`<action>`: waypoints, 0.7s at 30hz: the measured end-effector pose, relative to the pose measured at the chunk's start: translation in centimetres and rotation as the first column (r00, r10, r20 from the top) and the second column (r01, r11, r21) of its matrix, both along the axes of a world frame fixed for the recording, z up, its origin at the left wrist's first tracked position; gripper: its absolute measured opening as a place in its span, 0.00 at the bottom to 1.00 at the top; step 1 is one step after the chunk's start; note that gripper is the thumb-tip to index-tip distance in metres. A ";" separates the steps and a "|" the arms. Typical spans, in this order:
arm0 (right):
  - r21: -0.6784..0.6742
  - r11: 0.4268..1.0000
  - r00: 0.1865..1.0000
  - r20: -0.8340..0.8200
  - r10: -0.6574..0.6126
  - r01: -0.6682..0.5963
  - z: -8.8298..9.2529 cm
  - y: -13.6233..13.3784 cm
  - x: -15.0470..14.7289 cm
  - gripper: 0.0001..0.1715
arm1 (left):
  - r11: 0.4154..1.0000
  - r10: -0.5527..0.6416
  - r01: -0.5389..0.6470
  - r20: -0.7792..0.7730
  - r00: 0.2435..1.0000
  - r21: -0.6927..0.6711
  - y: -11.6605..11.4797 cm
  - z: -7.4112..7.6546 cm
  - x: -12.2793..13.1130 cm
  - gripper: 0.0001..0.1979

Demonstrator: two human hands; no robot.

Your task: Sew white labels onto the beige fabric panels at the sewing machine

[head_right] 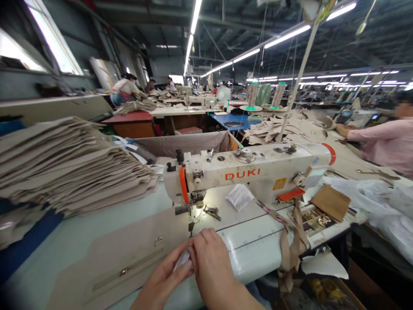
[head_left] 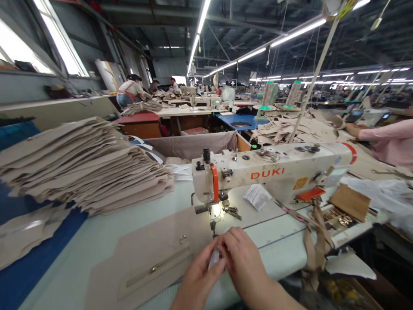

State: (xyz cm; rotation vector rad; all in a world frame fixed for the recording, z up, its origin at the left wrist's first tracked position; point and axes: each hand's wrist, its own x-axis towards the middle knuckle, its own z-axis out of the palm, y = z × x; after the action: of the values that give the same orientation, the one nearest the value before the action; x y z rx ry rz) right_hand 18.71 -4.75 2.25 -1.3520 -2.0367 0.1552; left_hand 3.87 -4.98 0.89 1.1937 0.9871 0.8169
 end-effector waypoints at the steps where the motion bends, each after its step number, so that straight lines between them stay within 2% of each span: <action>1: -0.008 1.000 0.999 -0.040 0.019 -0.019 -0.2 -0.2 -0.7 0.08 | 0.998 0.031 -0.030 0.013 0.999 -0.062 -0.1 0.1 -0.2 0.36; 3: -0.038 0.996 0.987 -0.144 0.078 -0.084 -0.3 -0.5 -1.4 0.08 | 0.985 0.088 -0.086 0.010 0.996 -0.148 -0.3 0.2 -1.1 0.36; 6: -0.092 0.982 0.931 -0.344 0.124 -0.165 0.1 -0.2 -1.2 0.07 | 0.971 0.108 -0.111 -0.026 0.994 -0.213 -0.2 1.0 -3.0 0.37; 8: -0.149 0.977 0.877 -0.477 0.062 -0.150 0.4 0.3 -0.7 0.04 | 0.961 0.093 -0.106 -0.066 0.994 -0.254 0.0 1.9 -3.9 0.37; 10: -0.254 0.954 0.810 -0.585 -0.020 -0.160 0.5 1.0 -0.3 0.09 | 0.953 0.074 -0.101 -0.103 0.992 -0.286 0.2 2.7 -4.4 0.37; 11: -0.317 0.926 0.775 -0.630 -0.045 -0.204 0.5 1.3 -0.2 0.13 | 0.949 0.066 -0.099 -0.118 0.991 -0.300 0.3 3.1 -4.6 0.37; 13: -0.419 0.843 0.709 -0.702 -0.066 -0.337 0.2 1.9 -0.1 0.12 | 0.942 0.045 -0.088 -0.139 0.989 -0.323 0.6 3.4 -4.8 0.38; 16: -0.494 0.735 0.634 -0.765 -0.113 -0.465 -0.4 2.6 -0.2 0.12 | 0.938 0.002 -0.061 -0.171 0.985 -0.341 1.2 3.5 -5.1 0.37; 18: -0.523 0.695 0.600 -0.783 -0.163 -0.494 -0.7 3.2 -0.4 0.16 | 0.962 -0.001 -0.064 -0.239 0.971 -0.265 1.7 3.3 -5.5 0.35; 19: -0.535 0.680 0.588 -0.787 -0.186 -0.501 -0.9 3.4 -0.5 0.18 | 0.983 0.039 -0.092 -0.308 0.951 -0.160 1.9 3.1 -5.8 0.32; 20: -0.546 0.667 0.580 -0.788 -0.206 -0.506 -1.0 3.7 -0.6 0.19 | 0.992 0.117 -0.126 -0.395 0.911 0.003 2.0 3.0 -5.9 0.29; 21: -0.557 0.656 0.574 -0.788 -0.223 -0.510 -1.1 4.0 -0.7 0.21 | 0.965 0.229 -0.135 -0.474 0.851 0.223 2.0 2.9 -6.1 0.26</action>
State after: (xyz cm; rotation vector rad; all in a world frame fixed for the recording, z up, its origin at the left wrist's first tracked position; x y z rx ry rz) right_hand 18.04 -0.74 1.12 -1.1335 -1.2281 1.5881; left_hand -2.20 -2.99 3.74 1.5290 1.4930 0.7747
